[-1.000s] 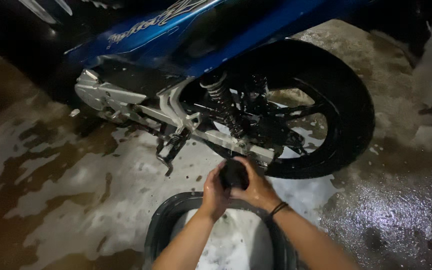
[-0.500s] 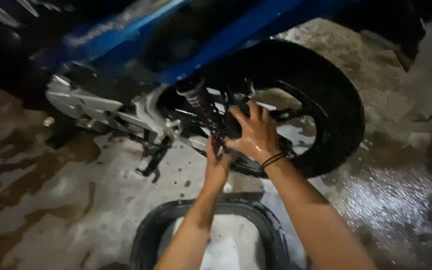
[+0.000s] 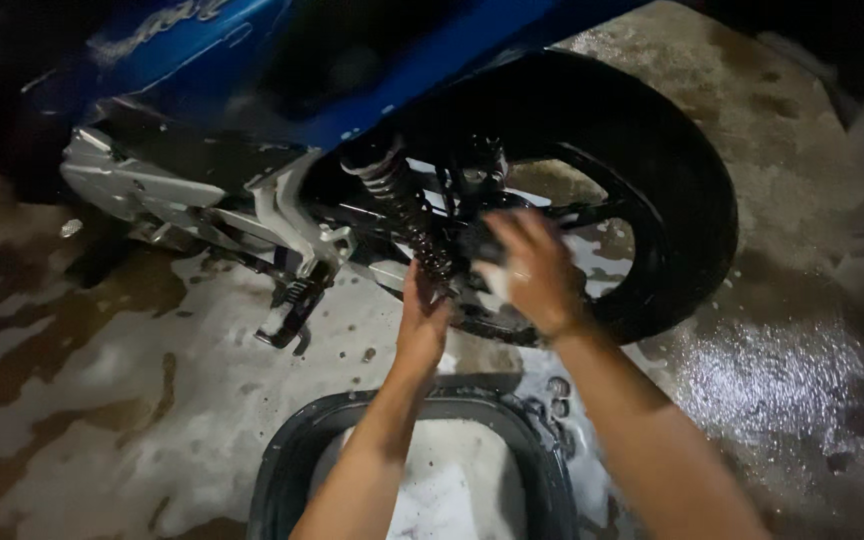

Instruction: The person scrubs the rear wheel, chain, and lower frame of a blue motorcycle using a soapy sponge and a bucket of soapy water. The person repeatedly dips the sponge into the bucket and scrubs different parts of the motorcycle's rear section.

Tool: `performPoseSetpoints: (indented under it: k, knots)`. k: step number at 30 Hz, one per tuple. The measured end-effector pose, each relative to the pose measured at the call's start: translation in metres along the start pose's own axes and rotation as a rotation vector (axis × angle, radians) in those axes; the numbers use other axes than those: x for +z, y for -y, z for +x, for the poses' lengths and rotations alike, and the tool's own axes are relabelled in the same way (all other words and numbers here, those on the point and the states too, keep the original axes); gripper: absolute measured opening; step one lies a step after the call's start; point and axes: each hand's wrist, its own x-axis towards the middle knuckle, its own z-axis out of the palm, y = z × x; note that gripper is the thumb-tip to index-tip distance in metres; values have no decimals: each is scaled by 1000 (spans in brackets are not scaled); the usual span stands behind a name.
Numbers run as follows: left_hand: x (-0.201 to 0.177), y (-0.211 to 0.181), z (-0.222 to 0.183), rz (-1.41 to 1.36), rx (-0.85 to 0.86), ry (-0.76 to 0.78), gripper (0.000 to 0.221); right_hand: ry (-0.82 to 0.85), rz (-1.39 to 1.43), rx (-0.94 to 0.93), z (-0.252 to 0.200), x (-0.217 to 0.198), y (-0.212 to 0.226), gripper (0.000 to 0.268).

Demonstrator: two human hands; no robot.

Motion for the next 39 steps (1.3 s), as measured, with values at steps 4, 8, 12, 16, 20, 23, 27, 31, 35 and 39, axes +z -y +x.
performPoseSetpoints:
  k: [4,8,12,16,20,23,27,31,35,39]
  knots:
    - [-6,0,1,-46,92,47,87,183,135,98,24,18,7,62]
    - [-13,-3,5,-134,-34,39,90,11,-26,-207,-25,-11,-24,66]
    - [-19,-8,6,-54,-45,78,97,-89,111,-4,-44,-28,-33,56]
    - [-10,-2,-3,-87,29,111,100,26,10,170,-6,-5,4,50]
    - [-19,-2,-1,-189,61,130,93,308,63,352,40,10,20,83]
    - [-18,6,1,-198,64,139,95,357,253,181,43,-7,-11,80]
    - [-21,15,1,-194,99,148,98,351,174,-60,51,-4,-36,64]
    - [-20,12,6,-227,223,229,102,361,122,-190,88,24,-41,50]
    - [-19,7,1,-226,59,210,104,739,-91,220,114,68,-50,34]
    - [-14,-7,-4,-75,44,185,107,599,-98,-90,134,132,-56,36]
